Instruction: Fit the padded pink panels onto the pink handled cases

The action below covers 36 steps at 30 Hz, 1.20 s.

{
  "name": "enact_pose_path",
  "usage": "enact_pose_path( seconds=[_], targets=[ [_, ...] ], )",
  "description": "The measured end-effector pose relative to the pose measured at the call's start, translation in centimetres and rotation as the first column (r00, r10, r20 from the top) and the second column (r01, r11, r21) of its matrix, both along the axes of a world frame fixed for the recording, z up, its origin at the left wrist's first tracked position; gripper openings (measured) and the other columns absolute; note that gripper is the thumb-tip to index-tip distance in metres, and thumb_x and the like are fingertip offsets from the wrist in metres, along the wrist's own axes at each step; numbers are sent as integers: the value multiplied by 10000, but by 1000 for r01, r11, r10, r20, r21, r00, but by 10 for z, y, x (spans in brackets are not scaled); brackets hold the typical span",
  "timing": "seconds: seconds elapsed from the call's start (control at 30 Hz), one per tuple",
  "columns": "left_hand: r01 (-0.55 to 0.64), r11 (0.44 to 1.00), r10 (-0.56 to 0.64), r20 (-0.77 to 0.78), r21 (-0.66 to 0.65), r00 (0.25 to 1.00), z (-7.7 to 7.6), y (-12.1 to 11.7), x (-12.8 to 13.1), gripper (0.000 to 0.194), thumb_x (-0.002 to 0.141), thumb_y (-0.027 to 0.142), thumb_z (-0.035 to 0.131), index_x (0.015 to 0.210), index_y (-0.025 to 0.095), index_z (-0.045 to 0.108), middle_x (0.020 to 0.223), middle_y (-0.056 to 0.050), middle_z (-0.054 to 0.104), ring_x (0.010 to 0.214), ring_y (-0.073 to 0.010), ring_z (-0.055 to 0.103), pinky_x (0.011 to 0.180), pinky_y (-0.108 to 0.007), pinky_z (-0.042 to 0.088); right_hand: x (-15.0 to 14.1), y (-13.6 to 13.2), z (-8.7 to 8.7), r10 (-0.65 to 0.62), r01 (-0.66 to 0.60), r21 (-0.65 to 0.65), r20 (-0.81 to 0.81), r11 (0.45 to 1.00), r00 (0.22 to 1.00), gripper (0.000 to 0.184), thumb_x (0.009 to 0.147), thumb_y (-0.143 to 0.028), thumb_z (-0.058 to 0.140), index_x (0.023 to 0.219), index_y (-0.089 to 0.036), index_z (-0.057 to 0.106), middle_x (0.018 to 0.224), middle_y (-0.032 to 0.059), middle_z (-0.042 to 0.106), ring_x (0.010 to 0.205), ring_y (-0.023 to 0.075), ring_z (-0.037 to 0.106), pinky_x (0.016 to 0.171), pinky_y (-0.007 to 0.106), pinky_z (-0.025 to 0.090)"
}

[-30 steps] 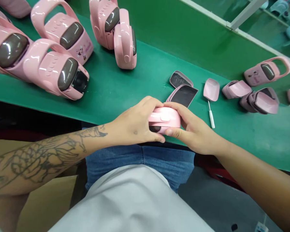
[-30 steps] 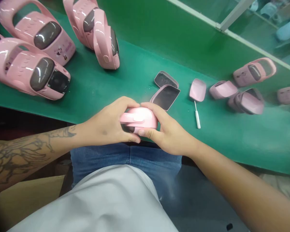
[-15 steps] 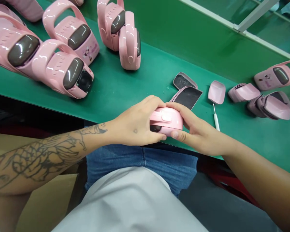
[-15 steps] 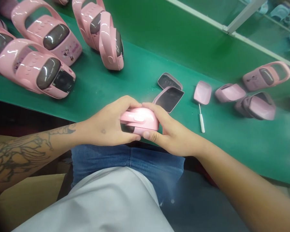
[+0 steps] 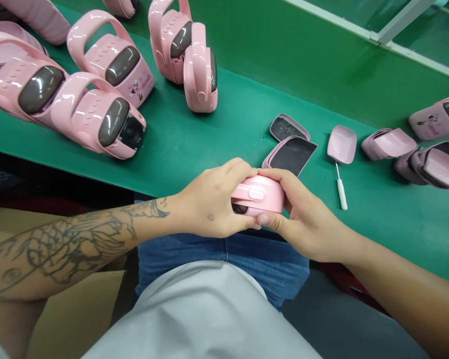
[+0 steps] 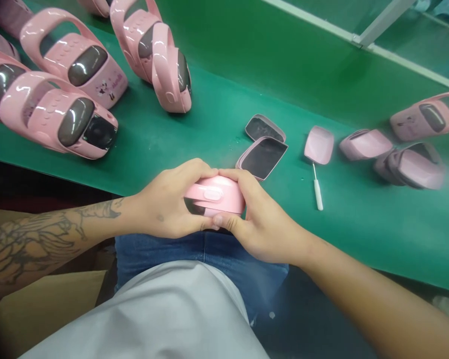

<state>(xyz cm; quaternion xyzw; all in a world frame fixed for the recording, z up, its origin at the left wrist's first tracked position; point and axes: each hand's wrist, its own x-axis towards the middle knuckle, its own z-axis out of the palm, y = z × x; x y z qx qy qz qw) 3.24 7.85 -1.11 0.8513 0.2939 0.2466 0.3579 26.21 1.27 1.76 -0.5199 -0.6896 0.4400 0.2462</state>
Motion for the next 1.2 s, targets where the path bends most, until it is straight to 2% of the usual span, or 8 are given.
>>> enact_pose_path(
  seconds=[0.17, 0.37, 0.47, 0.67, 0.83, 0.97, 1.1, 1.2],
  targets=[
    [11, 999, -14, 76, 43, 997, -9, -2, -5, 581, 808, 458, 880, 1225, 202, 567, 1118, -44, 675, 932, -206, 684, 795, -337, 540, -15, -7, 0, -67, 63, 73, 57, 995, 996, 581, 986, -491, 754, 1466, -253, 527, 1443, 127, 668, 1275, 329, 679, 1072, 487, 596],
    [21, 983, -37, -84, -184, 996, 7, 5, -7, 662, 755, 478, 907, 1283, 212, 611, 1195, -51, 693, 1003, -246, 709, 826, -374, 567, -10, -1, 10, 7, -5, -13, 142, 1000, 990, 614, 1009, -551, 704, 1514, -259, 513, 1500, 133, 655, 1316, 333, 677, 1130, 547, 576],
    [28, 973, -53, -102, -230, 993, 11, 10, -6, 746, 725, 472, 924, 1347, 204, 611, 1255, -68, 710, 1081, -275, 712, 887, -401, 578, -2, 3, 13, 31, -37, 20, 217, 999, 976, 681, 1015, -583, 685, 1567, -240, 482, 1587, 155, 597, 1433, 353, 613, 1218, 593, 517],
    [49, 989, -50, -5, -140, 999, -1, 15, -8, 726, 752, 492, 925, 1342, 176, 643, 1239, -86, 750, 1091, -281, 720, 961, -416, 568, 1, -4, -2, 8, -57, 200, 241, 978, 970, 731, 1008, -533, 719, 1613, -241, 430, 1605, 180, 593, 1475, 356, 600, 1232, 605, 522],
    [70, 996, -60, 158, -54, 986, -15, 16, -6, 688, 729, 481, 970, 1256, 166, 660, 1078, -49, 740, 918, -213, 706, 845, -344, 573, -4, -8, -11, -25, -49, 302, 237, 952, 971, 657, 1025, -427, 696, 1595, -229, 437, 1553, 197, 615, 1448, 370, 610, 1188, 602, 565],
    [65, 996, -53, 176, -63, 983, -13, 16, -2, 647, 777, 527, 930, 1242, 169, 658, 1080, -59, 737, 920, -221, 702, 839, -356, 574, -7, -9, -11, -72, -7, 360, 206, 933, 976, 613, 1026, -368, 680, 1577, -221, 458, 1526, 197, 629, 1449, 365, 606, 1194, 584, 564],
    [96, 977, -96, 11, -189, 995, -3, 23, -6, 726, 744, 516, 947, 1323, 200, 642, 1239, -81, 735, 1072, -272, 725, 939, -406, 590, -9, -11, -9, -95, 43, 294, 166, 955, 982, 587, 1048, -419, 672, 1568, -234, 471, 1551, 179, 622, 1439, 340, 612, 1209, 566, 551],
    [118, 974, -117, 17, -196, 993, 0, 27, -10, 838, 675, 526, 986, 1370, 226, 626, 1388, -101, 689, 1232, -308, 692, 1047, -434, 580, -7, -15, -8, -105, 81, 190, 120, 978, 987, 573, 1063, -466, 650, 1568, -265, 469, 1578, 149, 604, 1448, 323, 601, 1234, 572, 521]
  ],
)
